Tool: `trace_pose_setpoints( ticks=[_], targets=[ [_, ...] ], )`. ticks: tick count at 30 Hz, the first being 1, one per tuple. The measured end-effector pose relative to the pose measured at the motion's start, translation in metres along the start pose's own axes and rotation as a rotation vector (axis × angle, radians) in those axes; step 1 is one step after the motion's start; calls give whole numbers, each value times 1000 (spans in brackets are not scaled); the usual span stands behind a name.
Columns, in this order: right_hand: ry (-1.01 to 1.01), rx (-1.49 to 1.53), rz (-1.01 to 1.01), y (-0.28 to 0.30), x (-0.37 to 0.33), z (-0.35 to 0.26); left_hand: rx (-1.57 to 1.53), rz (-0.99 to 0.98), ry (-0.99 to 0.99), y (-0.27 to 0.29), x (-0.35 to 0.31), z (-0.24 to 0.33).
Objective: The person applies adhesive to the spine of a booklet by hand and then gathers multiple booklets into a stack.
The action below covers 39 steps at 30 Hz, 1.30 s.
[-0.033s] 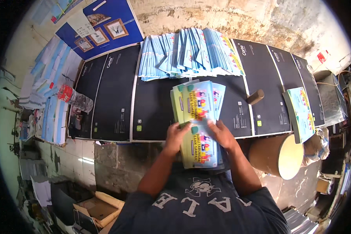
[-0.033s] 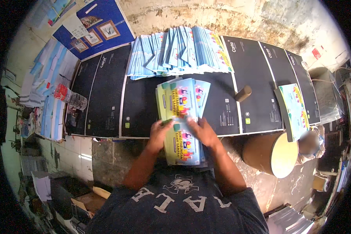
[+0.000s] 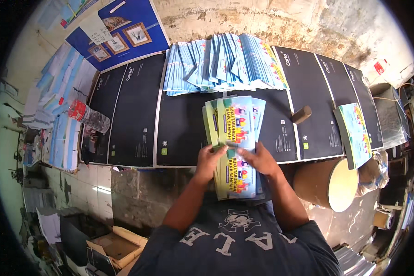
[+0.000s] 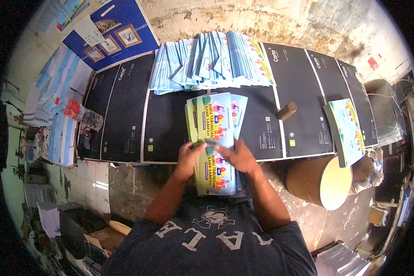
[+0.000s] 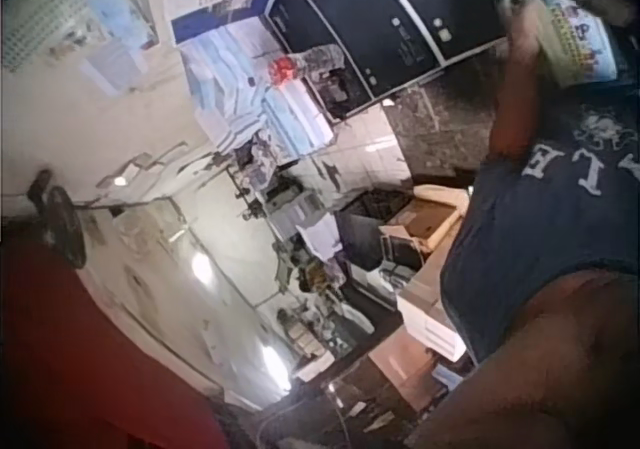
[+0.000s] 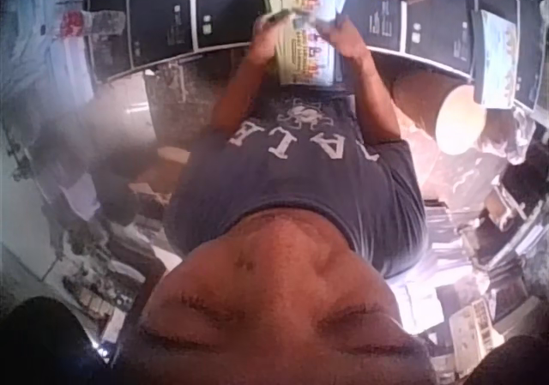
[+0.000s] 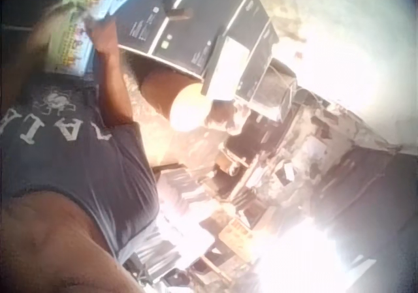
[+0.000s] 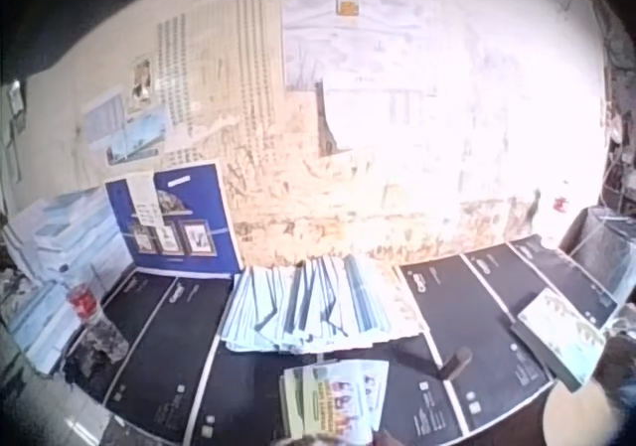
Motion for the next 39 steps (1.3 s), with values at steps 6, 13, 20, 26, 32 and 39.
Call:
trace_pose_setpoints(
  ticks=[6,13,20,26,32,39],
  targets=[
    [129,-2,-38,46,-5,13,-331,65,-64,27,-11,19],
    [77,-307,-51,46,-2,-5,-112,-8,-114,25,-5,22],
    [140,-362,-66,2,15,14,-90,-30,-112,-2,12,-6],
    [43,260,-195,39,1,12,-154,-123,-222,51,-5,15],
    [158,-171,24,3,9,8,-6,-87,-343,9,4,10],
    [36,252,-153,-3,1,2,-177,-74,-272,9,8,0]
  ],
)
Point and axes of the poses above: each hand's wrist, its own x-axis towards the middle knuckle, its own y-axis out of the back of the hand, z = x × y, the point moved 2 cm from there along x, towards the middle knuckle, and after that the axes turned 10 degrees about -z, right-handed, at the moved point
